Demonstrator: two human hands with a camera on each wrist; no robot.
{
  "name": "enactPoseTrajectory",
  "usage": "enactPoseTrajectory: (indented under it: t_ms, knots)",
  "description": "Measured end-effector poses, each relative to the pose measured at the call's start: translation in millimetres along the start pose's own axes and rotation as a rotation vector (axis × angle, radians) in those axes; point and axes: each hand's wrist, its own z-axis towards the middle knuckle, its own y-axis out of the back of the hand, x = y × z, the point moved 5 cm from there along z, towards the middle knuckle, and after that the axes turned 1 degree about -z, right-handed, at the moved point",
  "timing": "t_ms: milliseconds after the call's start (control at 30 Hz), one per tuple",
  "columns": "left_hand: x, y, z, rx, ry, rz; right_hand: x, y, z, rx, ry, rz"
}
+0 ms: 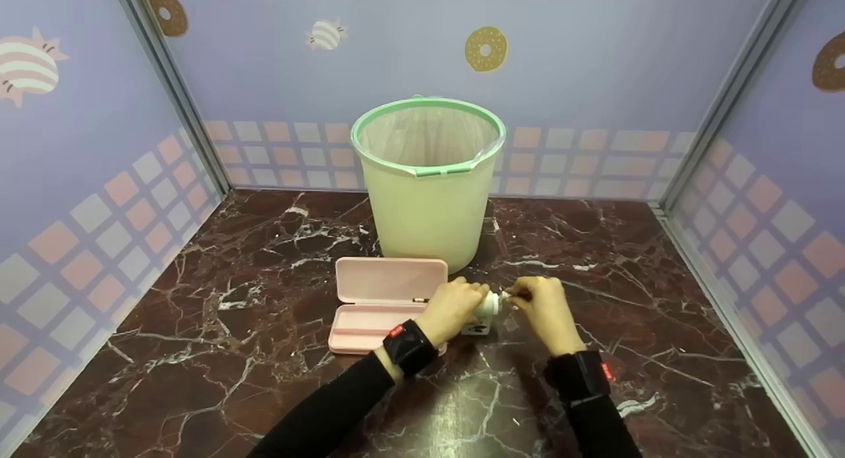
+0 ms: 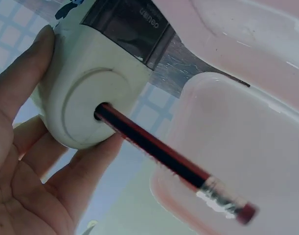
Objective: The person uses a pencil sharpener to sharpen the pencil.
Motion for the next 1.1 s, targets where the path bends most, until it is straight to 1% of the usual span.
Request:
enactPoseTrajectory:
  t_ms: [133, 267, 433, 500, 600, 733, 900, 967, 1100]
  knots:
    - [-1.4, 0.4, -1.6, -0.006, -0.003, 0.002, 1.0, -2.9, 5.3, -0.006, 0.016, -0.062]
    - [-1.5, -0.2, -0.9, -0.002, -0.004, -0.004, 0.8, -9.8, 12.1, -0.015, 0.026, -0.121]
    - [-1.6, -2.0, -0.4, 0.007, -0.013, -0.006, -5.8, -22.6, 21.4, -0.025, -0.004, -0.161]
    - [-1.2, -2.5, -0.2, 0.007, -0.011, -0.002, -11.0, -30.1, 24.9, -0.009, -0.021, -0.162]
    - [-1.1, -2.4, 0.5, -0.001, -0.01, -0.002, -18.2, -40.7, 28.5, 0.015, -0.023, -0.17]
    - [-0.7, -2.8, 1.2, -0.006, -0.012, -0.012, -24.0, -49.3, 29.8, 0.037, -0.029, -0.163]
    - [0.8, -1.6, 0.9, 0.011, -0.012, -0.028, -29.7, -61.2, 28.0, 0.117, -0.063, -0.165]
    - [0.7, -1.3, 0.8, 0.021, -0.013, -0.034, -31.5, -64.6, 26.7, 0.14, -0.078, -0.167]
    - [0.4, -1.0, 1.6, 0.029, -0.015, -0.03, -34.5, -66.5, 24.6, 0.156, -0.102, -0.162]
